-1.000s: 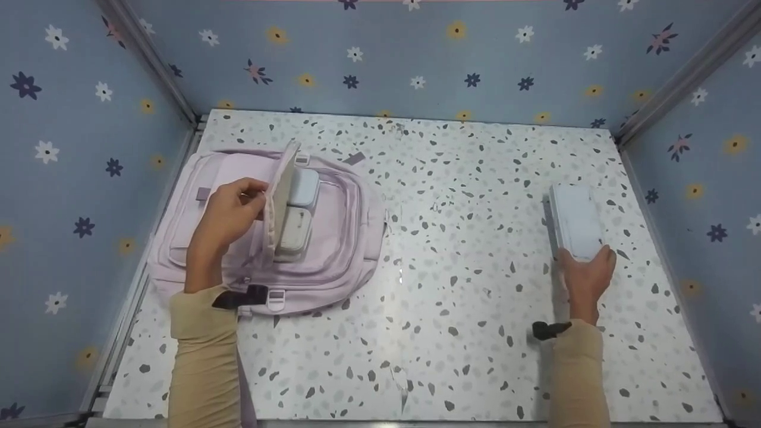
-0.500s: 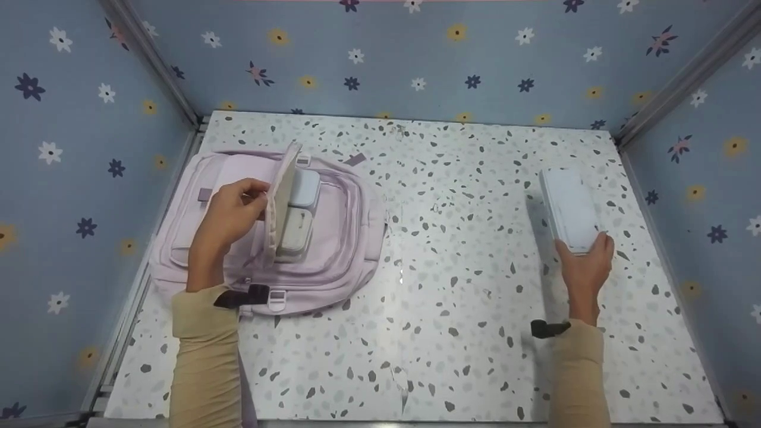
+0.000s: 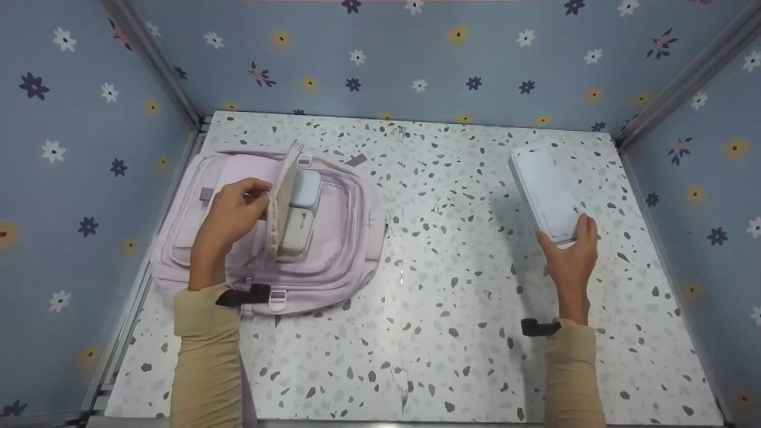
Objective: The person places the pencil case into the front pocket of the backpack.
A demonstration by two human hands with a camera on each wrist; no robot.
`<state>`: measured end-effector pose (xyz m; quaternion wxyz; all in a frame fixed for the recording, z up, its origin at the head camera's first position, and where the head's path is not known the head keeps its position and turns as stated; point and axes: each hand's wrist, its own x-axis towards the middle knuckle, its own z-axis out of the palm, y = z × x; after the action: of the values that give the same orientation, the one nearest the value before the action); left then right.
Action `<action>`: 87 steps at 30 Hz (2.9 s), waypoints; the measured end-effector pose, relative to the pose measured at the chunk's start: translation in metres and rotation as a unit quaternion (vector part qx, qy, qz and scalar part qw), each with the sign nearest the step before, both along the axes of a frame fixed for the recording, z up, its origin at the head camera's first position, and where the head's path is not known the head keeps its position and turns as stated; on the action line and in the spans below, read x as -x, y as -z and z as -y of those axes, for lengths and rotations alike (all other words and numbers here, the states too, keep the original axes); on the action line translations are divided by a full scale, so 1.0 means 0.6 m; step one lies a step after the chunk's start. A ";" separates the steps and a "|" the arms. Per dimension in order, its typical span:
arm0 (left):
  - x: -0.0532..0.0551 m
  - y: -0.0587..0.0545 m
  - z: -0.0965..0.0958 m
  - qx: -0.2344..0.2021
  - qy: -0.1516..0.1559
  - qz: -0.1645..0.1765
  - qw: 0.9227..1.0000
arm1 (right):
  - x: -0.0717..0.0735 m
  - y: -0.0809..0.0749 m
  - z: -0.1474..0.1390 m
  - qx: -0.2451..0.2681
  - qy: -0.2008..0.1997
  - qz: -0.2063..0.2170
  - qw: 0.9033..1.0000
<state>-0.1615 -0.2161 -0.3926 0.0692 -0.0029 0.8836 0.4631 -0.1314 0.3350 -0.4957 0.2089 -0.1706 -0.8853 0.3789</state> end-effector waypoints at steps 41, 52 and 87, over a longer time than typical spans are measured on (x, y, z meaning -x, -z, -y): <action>0.005 0.007 -0.005 -0.009 0.007 -0.004 1.000 | 0.031 0.001 0.248 -0.012 -0.322 -0.035 0.946; 0.008 0.009 -0.014 0.010 0.015 -0.017 1.000 | 0.052 0.017 0.330 -0.001 -0.406 -0.003 0.914; 0.015 0.001 -0.057 0.054 0.057 -0.057 0.995 | 0.145 0.005 0.489 -0.076 -0.480 0.054 0.872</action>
<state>-0.1703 -0.1819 -0.3932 0.0443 0.0700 0.9086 0.4094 -0.2186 0.0414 -0.4985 -0.0342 0.2718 -0.8941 0.3544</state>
